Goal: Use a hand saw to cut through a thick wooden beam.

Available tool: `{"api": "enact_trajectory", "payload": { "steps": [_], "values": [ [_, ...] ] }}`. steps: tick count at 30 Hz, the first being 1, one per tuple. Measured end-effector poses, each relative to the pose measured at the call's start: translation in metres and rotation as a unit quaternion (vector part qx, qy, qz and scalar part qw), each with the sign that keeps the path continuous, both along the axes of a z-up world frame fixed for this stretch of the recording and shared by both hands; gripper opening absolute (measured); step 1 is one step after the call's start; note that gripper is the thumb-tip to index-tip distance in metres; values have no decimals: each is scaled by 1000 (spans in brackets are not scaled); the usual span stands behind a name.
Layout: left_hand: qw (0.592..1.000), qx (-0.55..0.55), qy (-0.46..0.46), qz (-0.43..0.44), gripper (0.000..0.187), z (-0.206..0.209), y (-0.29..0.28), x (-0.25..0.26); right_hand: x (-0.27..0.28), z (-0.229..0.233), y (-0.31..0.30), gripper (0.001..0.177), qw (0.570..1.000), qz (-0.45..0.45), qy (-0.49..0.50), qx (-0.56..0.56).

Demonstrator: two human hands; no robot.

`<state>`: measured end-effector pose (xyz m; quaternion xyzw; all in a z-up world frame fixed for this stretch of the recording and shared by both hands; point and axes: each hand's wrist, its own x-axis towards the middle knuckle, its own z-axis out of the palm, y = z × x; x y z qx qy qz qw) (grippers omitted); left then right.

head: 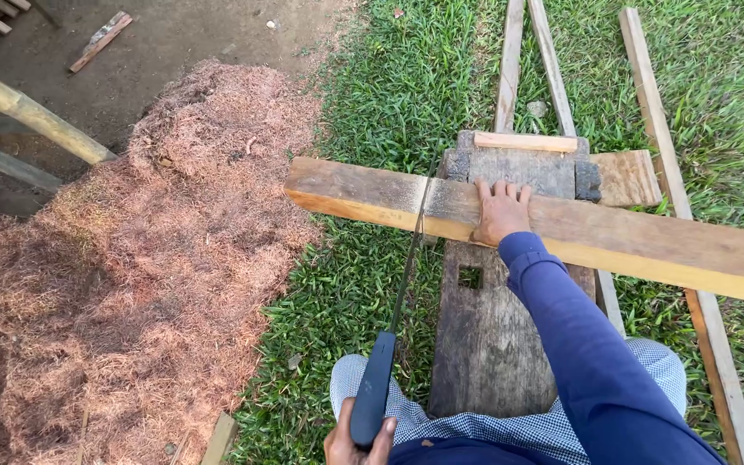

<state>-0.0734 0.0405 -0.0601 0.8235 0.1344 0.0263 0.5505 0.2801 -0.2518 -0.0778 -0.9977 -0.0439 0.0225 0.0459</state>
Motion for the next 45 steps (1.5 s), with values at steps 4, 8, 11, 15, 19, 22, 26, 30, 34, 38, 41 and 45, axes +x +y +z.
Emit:
{"api": "enact_trajectory", "payload": {
  "steps": [4,8,11,15,19,22,26,30,34,38,41,45],
  "values": [
    [995,19,-82,59,30,25,-19,32,2,4,0,121,1000,-1,2,13],
    [995,-46,-89,20,25,33,-52,137,-5,-1,1,118,1000,2,0,6],
    [991,-51,-123,7,26,29,-79,198,1,-4,-5,114,1000,4,-7,16],
    [984,9,-177,6,29,38,-85,205,2,-2,-2,111,1000,8,-5,11],
    [994,-54,-87,24,22,25,-54,108,2,-5,-4,115,1000,-11,-4,4],
    [996,6,-82,44,26,-30,-23,35,3,-3,-2,113,1000,-4,-9,8],
    [993,20,-96,69,32,-19,-14,27,2,-1,0,114,1000,-2,8,13],
    [996,-57,-70,-7,22,49,-53,142,-2,4,0,114,1000,8,3,26],
    [975,-83,-206,2,24,23,-85,232,4,4,-7,110,1000,-7,10,10],
    [984,-74,-160,14,23,14,-67,188,7,-6,-2,109,999,-2,-11,33],
    [990,-32,-134,6,23,13,-40,112,7,-5,-4,107,999,-14,-12,32],
    [993,48,-61,85,31,-41,-1,25,1,-4,-4,108,1000,-4,-10,25]
  ]
}}
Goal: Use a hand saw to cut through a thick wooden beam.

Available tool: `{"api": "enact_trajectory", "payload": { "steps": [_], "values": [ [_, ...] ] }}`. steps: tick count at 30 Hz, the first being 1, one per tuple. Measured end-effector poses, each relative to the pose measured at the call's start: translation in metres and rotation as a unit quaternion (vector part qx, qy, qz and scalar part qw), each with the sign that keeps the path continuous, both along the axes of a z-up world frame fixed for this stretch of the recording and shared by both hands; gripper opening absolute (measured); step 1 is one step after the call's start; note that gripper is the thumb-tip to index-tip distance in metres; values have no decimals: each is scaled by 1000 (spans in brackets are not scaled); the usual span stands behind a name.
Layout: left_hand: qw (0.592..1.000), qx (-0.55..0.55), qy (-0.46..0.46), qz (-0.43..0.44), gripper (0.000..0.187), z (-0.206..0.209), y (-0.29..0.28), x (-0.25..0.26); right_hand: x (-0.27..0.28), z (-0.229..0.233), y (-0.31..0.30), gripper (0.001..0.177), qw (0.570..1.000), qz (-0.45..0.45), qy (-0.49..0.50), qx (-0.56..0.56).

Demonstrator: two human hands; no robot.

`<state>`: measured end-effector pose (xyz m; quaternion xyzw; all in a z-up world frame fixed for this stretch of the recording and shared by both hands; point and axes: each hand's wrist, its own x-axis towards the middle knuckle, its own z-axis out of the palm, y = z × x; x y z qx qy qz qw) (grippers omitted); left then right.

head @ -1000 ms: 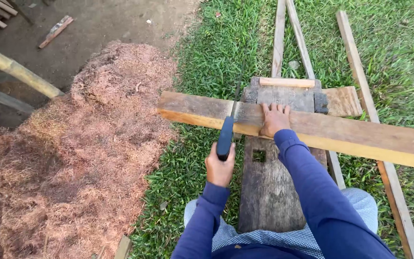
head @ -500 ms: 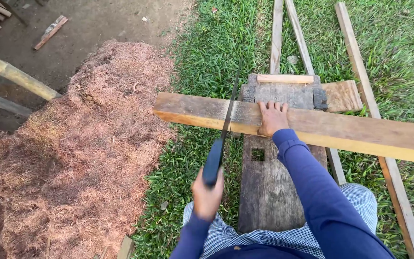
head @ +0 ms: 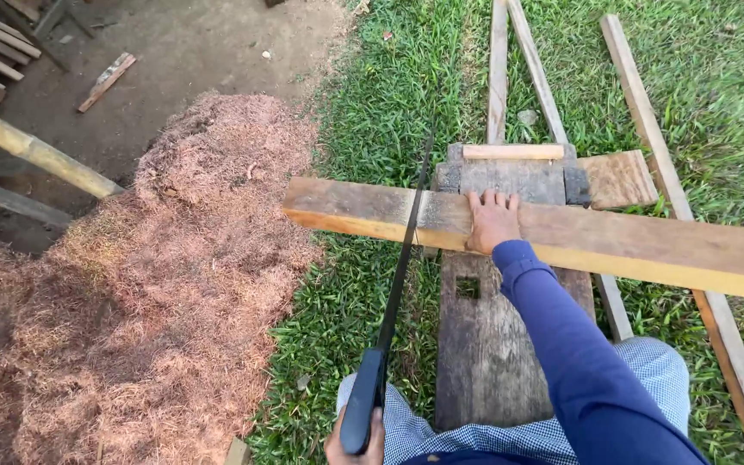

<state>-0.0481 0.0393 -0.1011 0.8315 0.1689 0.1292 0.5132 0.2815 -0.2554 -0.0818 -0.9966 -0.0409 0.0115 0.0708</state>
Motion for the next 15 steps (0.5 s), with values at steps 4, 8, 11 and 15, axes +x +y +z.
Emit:
{"api": "enact_trajectory", "payload": {
  "steps": [4,8,11,15],
  "values": [
    [999,-17,-43,-4,31,32,-16,32,-1,6,1,114,1000,6,-4,-6],
    [989,-70,-87,-98,19,61,-59,161,5,-4,-1,115,1000,15,-7,7],
    [985,-79,-122,-98,21,62,-77,213,10,-8,-8,113,1000,9,-7,15],
    [983,-114,-120,-77,22,54,-65,175,4,10,2,116,1000,6,14,27]
  ]
}}
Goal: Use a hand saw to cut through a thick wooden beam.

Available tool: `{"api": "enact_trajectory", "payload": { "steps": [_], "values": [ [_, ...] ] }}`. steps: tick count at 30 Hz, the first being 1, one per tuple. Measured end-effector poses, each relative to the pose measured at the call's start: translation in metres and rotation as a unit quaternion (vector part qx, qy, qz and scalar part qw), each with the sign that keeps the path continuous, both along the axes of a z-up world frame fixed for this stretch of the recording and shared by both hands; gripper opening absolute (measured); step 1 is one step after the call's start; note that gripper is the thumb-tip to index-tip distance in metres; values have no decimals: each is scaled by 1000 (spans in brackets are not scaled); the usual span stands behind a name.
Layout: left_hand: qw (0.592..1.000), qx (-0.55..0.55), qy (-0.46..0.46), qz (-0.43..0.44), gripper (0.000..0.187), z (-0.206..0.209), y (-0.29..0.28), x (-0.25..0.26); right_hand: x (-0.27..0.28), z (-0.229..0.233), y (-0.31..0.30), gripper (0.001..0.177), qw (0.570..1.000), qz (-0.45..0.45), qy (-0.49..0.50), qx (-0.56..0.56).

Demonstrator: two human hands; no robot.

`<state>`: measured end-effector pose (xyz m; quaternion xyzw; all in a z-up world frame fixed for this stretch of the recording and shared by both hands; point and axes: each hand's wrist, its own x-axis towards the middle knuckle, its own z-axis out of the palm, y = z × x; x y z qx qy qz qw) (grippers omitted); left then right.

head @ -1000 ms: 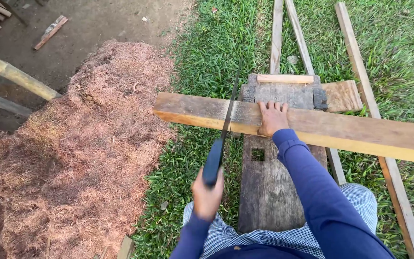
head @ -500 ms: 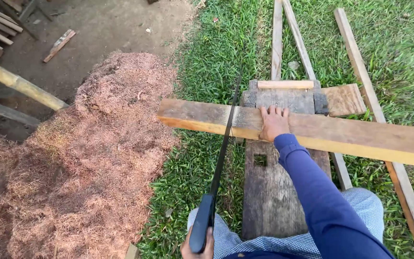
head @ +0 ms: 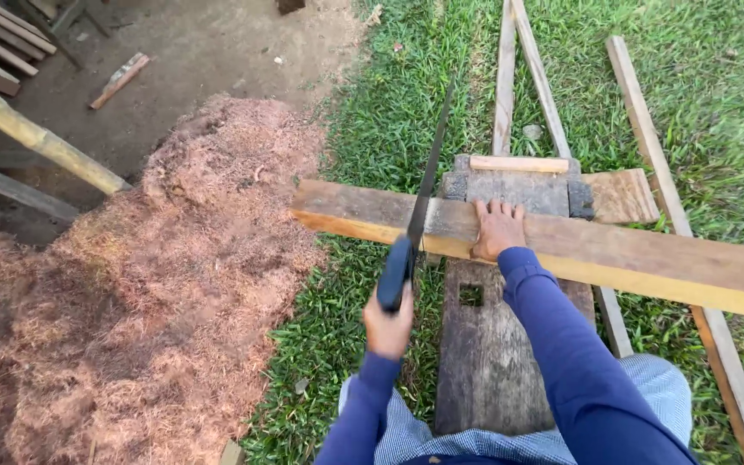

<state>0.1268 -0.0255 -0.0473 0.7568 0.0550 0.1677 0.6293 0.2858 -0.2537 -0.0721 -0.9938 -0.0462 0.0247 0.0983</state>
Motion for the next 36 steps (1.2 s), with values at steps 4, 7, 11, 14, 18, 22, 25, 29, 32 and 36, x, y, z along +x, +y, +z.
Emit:
{"api": "enact_trajectory", "payload": {
  "steps": [4,7,11,14,18,22,25,29,32,36],
  "values": [
    [995,64,77,27,21,-28,37,-117,0,-11,-3,117,999,-15,18,-22],
    [993,90,3,69,28,-48,52,-163,-1,-13,-2,111,1000,-4,-1,-12],
    [996,61,67,15,20,3,26,-104,-5,-6,0,114,999,4,-17,-27],
    [996,82,34,-5,22,11,-10,-6,-1,-12,-1,115,999,1,-22,-29],
    [992,126,8,-3,30,18,-37,62,2,-18,-8,112,999,-2,-28,-29],
    [998,52,-20,-5,27,4,-7,7,2,-3,1,112,999,-8,-21,-30],
    [994,-73,79,-11,20,-19,21,-96,-5,-11,-3,112,999,-16,8,-47],
    [992,78,76,70,25,-73,47,-185,-3,-15,-3,110,998,-2,-27,-48],
    [990,80,102,58,27,-23,37,-174,-4,-16,-3,110,998,5,-34,-48],
    [998,26,63,-6,21,18,3,-55,-13,-7,1,110,998,17,-42,-43]
  ]
}}
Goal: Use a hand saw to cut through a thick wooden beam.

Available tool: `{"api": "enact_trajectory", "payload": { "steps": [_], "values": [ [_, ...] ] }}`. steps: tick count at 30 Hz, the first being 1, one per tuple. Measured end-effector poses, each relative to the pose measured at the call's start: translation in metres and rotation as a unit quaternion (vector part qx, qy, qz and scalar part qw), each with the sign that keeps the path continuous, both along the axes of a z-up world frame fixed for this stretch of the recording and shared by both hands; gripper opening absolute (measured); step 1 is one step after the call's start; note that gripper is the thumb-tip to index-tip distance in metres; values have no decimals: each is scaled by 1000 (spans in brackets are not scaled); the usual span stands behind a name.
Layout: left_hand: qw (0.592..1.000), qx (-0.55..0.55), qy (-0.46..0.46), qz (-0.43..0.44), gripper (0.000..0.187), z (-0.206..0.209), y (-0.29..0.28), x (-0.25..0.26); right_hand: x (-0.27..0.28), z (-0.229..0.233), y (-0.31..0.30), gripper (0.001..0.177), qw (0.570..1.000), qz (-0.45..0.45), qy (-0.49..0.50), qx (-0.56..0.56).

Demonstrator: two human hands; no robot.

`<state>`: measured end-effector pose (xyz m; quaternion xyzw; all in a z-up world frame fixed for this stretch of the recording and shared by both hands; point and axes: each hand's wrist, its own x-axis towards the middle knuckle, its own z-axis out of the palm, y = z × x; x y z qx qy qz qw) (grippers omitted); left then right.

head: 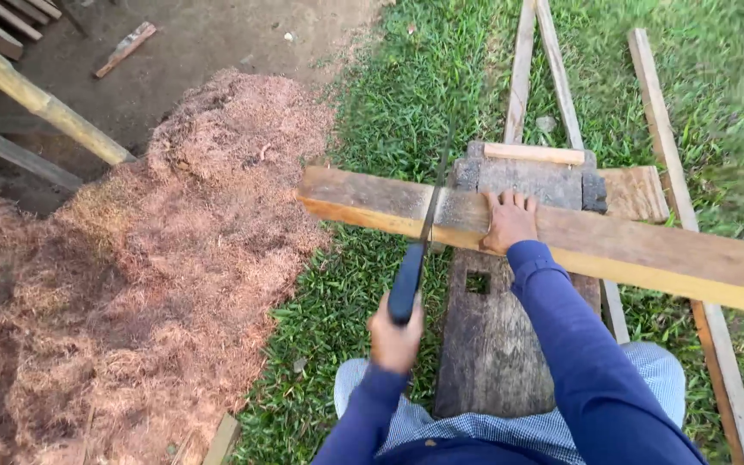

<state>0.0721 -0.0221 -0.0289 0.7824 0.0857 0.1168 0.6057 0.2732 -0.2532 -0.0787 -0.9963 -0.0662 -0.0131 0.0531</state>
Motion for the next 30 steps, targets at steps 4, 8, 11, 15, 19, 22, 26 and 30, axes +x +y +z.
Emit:
{"api": "enact_trajectory", "payload": {
  "steps": [4,8,11,15,19,22,26,30],
  "values": [
    [997,26,-72,21,23,-12,-31,75,15,-5,-8,113,1000,-8,-3,-19],
    [997,53,-54,21,25,-5,-22,26,7,-6,-4,112,999,-9,34,-10],
    [999,32,14,23,22,-20,-1,-50,6,-1,-5,111,1000,-9,27,-6],
    [996,62,34,62,22,-55,25,-124,2,-4,-3,110,1000,1,30,-8],
    [994,60,76,56,24,-17,9,-74,3,-1,-3,110,1000,5,28,1],
    [999,14,-24,17,21,-6,-18,24,1,3,-2,111,999,6,34,8],
    [994,78,-67,26,29,-7,-41,102,2,5,-8,114,999,3,30,11],
    [993,65,-82,54,28,-21,-26,88,3,9,-5,119,999,8,35,24]
  ]
}}
